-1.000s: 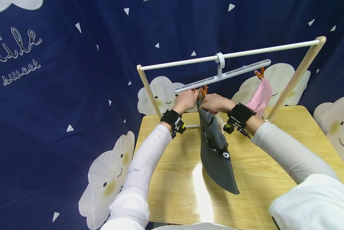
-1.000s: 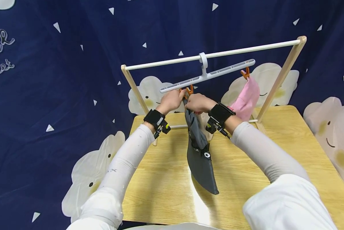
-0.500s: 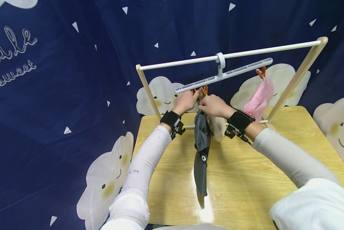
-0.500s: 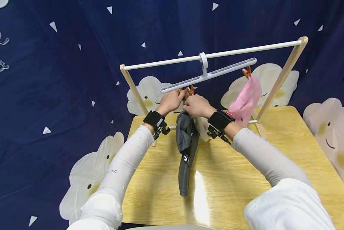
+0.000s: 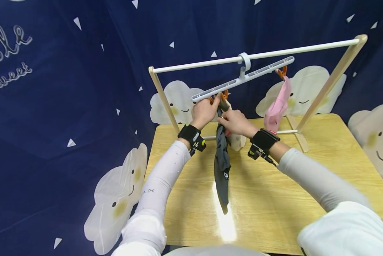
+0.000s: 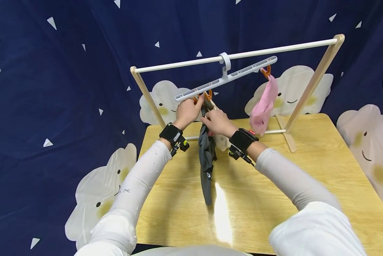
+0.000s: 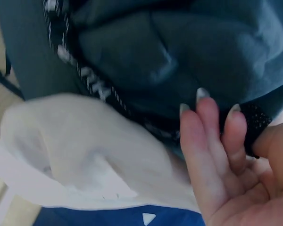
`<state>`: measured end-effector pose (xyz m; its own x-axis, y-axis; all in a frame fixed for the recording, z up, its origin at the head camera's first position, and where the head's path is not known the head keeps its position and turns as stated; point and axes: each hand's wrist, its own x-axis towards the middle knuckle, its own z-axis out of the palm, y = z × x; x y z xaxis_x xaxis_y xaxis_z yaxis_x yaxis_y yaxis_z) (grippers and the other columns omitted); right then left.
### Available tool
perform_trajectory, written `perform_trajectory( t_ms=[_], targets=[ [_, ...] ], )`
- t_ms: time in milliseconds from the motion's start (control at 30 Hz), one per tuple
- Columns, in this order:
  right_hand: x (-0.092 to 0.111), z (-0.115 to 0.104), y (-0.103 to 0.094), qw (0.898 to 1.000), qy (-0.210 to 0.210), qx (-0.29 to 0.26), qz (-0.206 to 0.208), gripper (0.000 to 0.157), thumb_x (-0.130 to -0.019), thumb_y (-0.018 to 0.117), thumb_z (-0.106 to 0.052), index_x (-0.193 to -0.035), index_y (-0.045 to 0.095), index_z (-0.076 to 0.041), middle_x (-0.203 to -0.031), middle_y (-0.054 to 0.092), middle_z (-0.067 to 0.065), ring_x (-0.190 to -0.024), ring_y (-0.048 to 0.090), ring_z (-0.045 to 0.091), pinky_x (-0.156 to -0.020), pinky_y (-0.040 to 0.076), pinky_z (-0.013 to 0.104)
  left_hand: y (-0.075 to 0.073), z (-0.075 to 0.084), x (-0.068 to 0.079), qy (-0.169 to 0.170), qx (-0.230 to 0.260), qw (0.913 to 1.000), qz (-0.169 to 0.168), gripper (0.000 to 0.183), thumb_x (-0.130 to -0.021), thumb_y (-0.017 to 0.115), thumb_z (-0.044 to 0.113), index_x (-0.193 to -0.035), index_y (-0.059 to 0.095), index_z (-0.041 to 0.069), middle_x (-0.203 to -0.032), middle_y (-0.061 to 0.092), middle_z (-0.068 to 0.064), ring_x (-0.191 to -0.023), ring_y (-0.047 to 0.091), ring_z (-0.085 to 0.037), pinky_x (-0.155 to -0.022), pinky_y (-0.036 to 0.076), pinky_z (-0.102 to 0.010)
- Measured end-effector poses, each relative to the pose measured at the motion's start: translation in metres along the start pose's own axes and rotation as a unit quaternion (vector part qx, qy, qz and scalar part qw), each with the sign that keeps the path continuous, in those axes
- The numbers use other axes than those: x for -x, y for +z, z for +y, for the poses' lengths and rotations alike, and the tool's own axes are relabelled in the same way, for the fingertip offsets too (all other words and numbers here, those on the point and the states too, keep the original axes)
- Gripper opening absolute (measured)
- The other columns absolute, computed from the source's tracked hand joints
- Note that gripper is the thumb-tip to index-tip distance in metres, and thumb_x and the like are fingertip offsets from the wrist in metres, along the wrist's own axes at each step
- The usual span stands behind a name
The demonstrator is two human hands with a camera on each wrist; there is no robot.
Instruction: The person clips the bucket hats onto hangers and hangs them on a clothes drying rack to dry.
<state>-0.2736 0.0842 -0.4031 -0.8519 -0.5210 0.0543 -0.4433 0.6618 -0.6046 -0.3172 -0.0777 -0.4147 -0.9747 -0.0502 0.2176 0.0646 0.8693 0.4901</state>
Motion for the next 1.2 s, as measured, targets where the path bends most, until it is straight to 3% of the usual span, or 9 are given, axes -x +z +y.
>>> perform_trajectory(
  t_ms=[167,333,467,567,667,800,967,1067,1200],
  targets=[
    [0.001,-0.005,0.016,0.999,0.017,-0.043,0.008,0.034,-0.107,0.055,-0.021,-0.077,0.057,-0.007,-0.06,0.065,0.005,-0.051,0.064,0.015,-0.059,0.051,0.032,-0.002,-0.004,0.001,-0.005,0.007,0.9999,0.005,0.062,-0.106,0.037,0.067,-0.079,0.063,0.018,-0.088,0.072,-0.007,-0.083,0.073,-0.03,-0.067,0.055,-0.046],
    [0.005,-0.007,0.033,0.993,0.047,-0.106,0.0,0.039,-0.111,0.047,-0.033,-0.085,0.056,-0.005,-0.073,0.062,0.01,-0.06,0.063,0.018,-0.06,0.047,0.031,-0.002,-0.01,0.003,-0.002,0.022,0.9998,0.003,0.056,-0.104,0.042,0.066,-0.085,0.063,0.018,-0.092,0.072,-0.008,-0.086,0.073,-0.03,-0.068,0.054,-0.046],
    [0.009,-0.007,0.048,0.983,0.059,-0.167,-0.052,0.05,-0.113,0.038,-0.046,-0.127,0.057,-0.002,-0.108,0.066,0.019,-0.088,0.068,0.026,-0.079,0.053,0.039,-0.004,-0.018,0.009,-0.01,0.014,0.9998,-0.012,0.052,-0.103,0.046,0.063,-0.085,0.062,0.018,-0.085,0.068,-0.005,-0.079,0.068,-0.026,-0.064,0.05,-0.043],
    [0.011,-0.005,0.058,0.974,0.049,-0.204,-0.09,0.062,-0.113,0.037,-0.047,-0.16,0.034,-0.007,-0.146,0.054,0.022,-0.116,0.062,0.035,-0.097,0.05,0.048,-0.009,-0.023,0.018,-0.013,0.005,0.9995,-0.027,0.049,-0.104,0.048,0.061,-0.091,0.066,0.017,-0.088,0.069,-0.005,-0.08,0.067,-0.025,-0.066,0.049,-0.041],
    [0.014,-0.003,0.064,0.969,0.021,-0.227,-0.099,0.069,-0.113,0.041,-0.041,-0.168,0.012,-0.009,-0.169,0.028,0.019,-0.145,0.044,0.038,-0.116,0.037,0.052,-0.017,-0.027,0.03,-0.002,0.003,0.9995,-0.031,0.047,-0.104,0.049,0.059,-0.104,0.069,0.015,-0.095,0.071,-0.004,-0.086,0.068,-0.026,-0.07,0.051,-0.042],
    [0.024,0.001,0.069,0.966,-0.024,-0.244,-0.084,0.071,-0.113,0.047,-0.027,-0.167,0.007,-0.004,-0.173,0.014,0.02,-0.157,0.024,0.039,-0.123,0.028,0.055,-0.024,-0.03,0.054,0.031,0.013,0.9994,-0.013,0.049,-0.105,0.051,0.055,-0.121,0.068,0.011,-0.105,0.072,-0.005,-0.091,0.069,-0.027,-0.072,0.054,-0.044],
    [0.052,0.01,0.071,0.969,-0.049,-0.232,-0.068,0.069,-0.111,0.051,-0.021,-0.166,0.014,-0.001,-0.171,0.017,0.024,-0.15,0.035,0.046,-0.117,0.036,0.058,-0.023,-0.036,0.092,0.072,0.024,0.9967,0.029,0.05,-0.105,0.053,0.048,-0.131,0.064,0.007,-0.122,0.068,-0.012,-0.107,0.066,-0.033,-0.087,0.053,-0.048],
    [0.073,0.018,0.067,0.983,-0.042,-0.176,-0.04,0.068,-0.11,0.054,-0.025,-0.165,0.021,0.0,-0.17,0.023,0.025,-0.145,0.042,0.048,-0.116,0.036,0.061,-0.022,-0.041,0.114,0.095,0.023,0.9938,0.052,0.052,-0.104,0.056,0.046,-0.137,0.062,0.006,-0.129,0.065,-0.015,-0.116,0.062,-0.035,-0.096,0.051,-0.049],
    [0.101,0.031,0.055,0.997,0.001,-0.079,0.013,0.068,-0.11,0.054,-0.031,-0.163,0.026,0.0,-0.168,0.026,0.028,-0.151,0.032,0.048,-0.12,0.026,0.064,-0.022,-0.044,0.136,0.118,0.006,0.9896,0.082,0.056,-0.103,0.059,0.047,-0.142,0.06,0.007,-0.135,0.061,-0.014,-0.122,0.059,-0.034,-0.1,0.049,-0.05]
  ],
)
